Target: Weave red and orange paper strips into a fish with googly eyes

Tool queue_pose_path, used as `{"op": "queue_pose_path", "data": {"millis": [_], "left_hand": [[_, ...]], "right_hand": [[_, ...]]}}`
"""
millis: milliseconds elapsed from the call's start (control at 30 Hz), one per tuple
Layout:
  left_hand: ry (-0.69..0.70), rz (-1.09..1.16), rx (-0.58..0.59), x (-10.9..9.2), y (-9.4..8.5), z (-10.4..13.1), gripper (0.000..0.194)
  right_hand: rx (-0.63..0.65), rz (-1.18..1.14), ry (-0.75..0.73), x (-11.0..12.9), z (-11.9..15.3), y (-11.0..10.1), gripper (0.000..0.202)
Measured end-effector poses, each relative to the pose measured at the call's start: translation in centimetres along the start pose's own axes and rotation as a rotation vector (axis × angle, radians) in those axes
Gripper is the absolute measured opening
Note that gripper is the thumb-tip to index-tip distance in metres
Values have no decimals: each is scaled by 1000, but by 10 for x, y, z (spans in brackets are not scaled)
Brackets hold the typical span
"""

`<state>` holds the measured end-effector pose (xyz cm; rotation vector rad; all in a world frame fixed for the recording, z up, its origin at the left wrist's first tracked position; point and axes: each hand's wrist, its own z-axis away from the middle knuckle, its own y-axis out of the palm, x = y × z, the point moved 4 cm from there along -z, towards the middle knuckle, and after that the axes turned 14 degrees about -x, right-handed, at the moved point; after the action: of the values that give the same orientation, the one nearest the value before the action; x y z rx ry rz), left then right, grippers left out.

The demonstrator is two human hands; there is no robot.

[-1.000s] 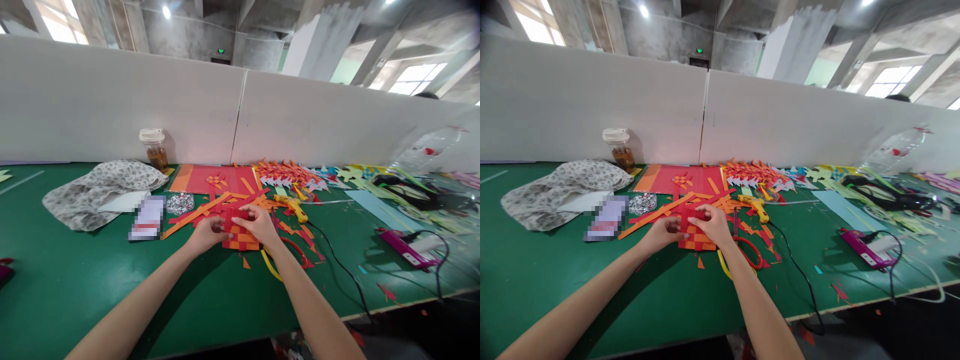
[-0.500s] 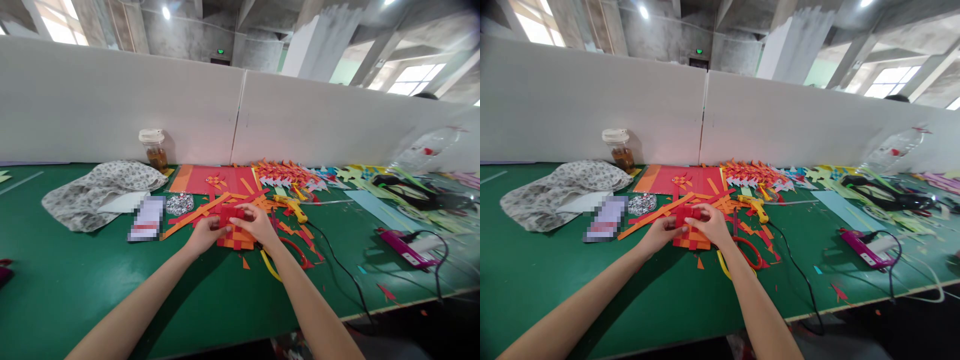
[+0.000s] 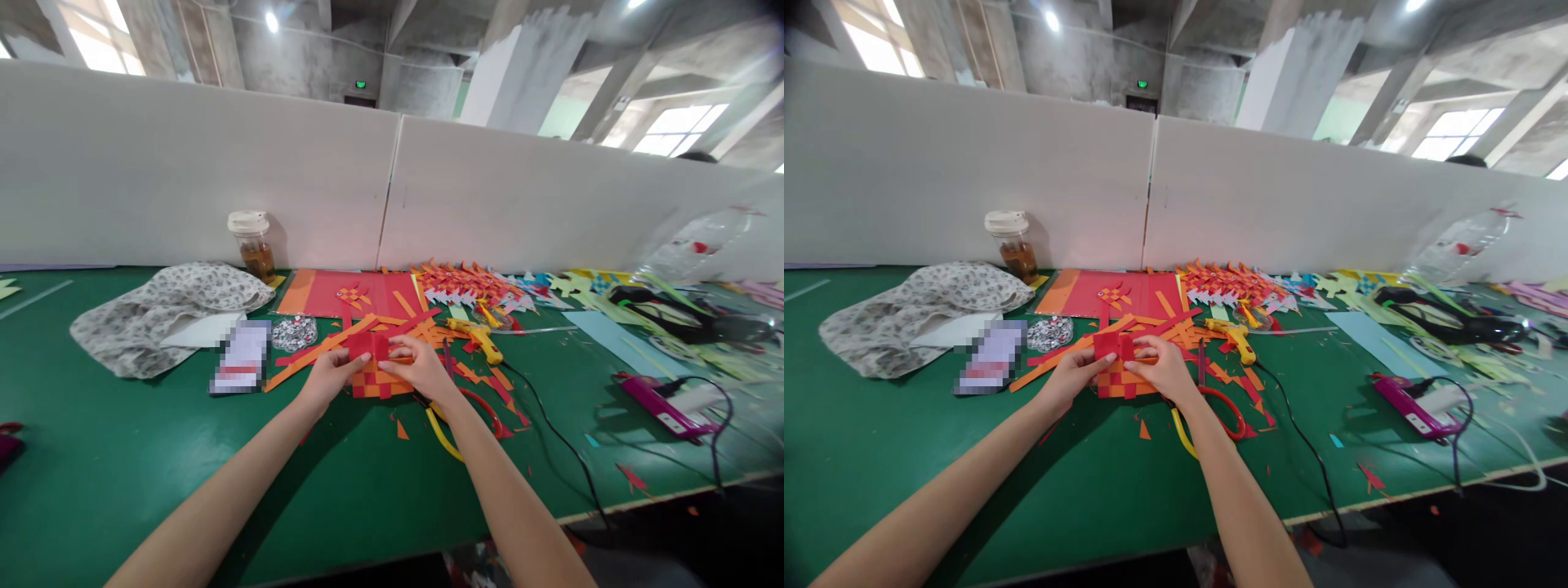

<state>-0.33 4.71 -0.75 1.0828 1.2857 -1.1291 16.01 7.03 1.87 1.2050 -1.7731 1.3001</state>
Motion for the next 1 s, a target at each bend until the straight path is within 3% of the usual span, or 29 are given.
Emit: {"op": "queue_pose_path", "data": {"millis": [100, 267, 533, 1000], "left_hand": [[-26, 26, -3, 1, -1, -1, 41], [-55, 131, 100, 0, 2, 2, 40], [-99, 211, 172, 1, 8, 4, 39], [-118, 244, 153, 1, 10, 7, 44]], "right_hand": [[4, -14, 2, 0, 0, 0, 38], [29, -66, -1, 1, 0, 2, 30], [-26, 34, -52, 4, -1, -2, 20], [-117, 34, -68, 10, 4, 1, 22]]}}
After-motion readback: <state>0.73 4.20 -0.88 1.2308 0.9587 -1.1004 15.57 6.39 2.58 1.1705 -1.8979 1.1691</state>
